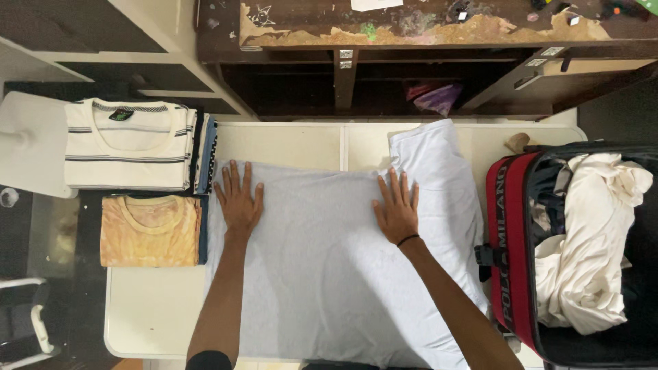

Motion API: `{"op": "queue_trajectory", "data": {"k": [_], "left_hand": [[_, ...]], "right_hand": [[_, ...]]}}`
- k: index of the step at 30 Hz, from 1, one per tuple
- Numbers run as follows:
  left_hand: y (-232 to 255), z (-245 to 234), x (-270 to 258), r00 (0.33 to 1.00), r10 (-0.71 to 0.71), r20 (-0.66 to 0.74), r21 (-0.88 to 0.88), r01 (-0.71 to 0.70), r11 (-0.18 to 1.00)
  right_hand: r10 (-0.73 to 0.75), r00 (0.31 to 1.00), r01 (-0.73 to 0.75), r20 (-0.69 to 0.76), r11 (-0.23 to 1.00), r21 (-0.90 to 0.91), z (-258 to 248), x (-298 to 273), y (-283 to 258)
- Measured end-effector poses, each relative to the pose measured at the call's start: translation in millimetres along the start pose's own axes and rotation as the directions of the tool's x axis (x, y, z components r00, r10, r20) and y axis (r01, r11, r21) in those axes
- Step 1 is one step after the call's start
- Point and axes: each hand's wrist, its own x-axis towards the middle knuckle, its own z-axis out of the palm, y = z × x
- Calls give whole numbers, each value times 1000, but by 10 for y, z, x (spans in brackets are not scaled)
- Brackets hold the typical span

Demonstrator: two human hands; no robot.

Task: The person removes a light blue shirt from a suitcase, spreads it flat on a white table, and smooths it out by hand.

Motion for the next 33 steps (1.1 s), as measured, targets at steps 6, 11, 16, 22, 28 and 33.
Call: {"op": "queue_trajectory", "data": {"k": [6, 11, 16, 22, 28, 33], "left_hand": [[19, -53, 18, 998, -4, 56, -9, 4, 1000], [430, -49, 123, 994, -109, -26, -52, 108, 993], [1575, 155, -59, 966, 242, 92, -123, -230, 965], [2546, 324, -338, 818, 575, -12, -208, -565, 799], [2633, 441, -306, 795, 606, 6, -182, -595, 783], [2629, 466, -280, 801, 597, 55, -114, -589, 800]], "right_hand": [[162, 987, -163, -18, 974, -160, -209, -44, 742], [210, 975, -219, -75, 962, -162, -338, -11, 1060], [257, 960, -273, -108, 945, -178, -345, 105, 1134], [257, 962, -269, -93, 952, -147, -347, 485, 1235], [247, 968, -251, -47, 961, -113, -364, 943, 1464], [202, 979, -202, -18, 973, -112, -366, 1287, 1654]]}}
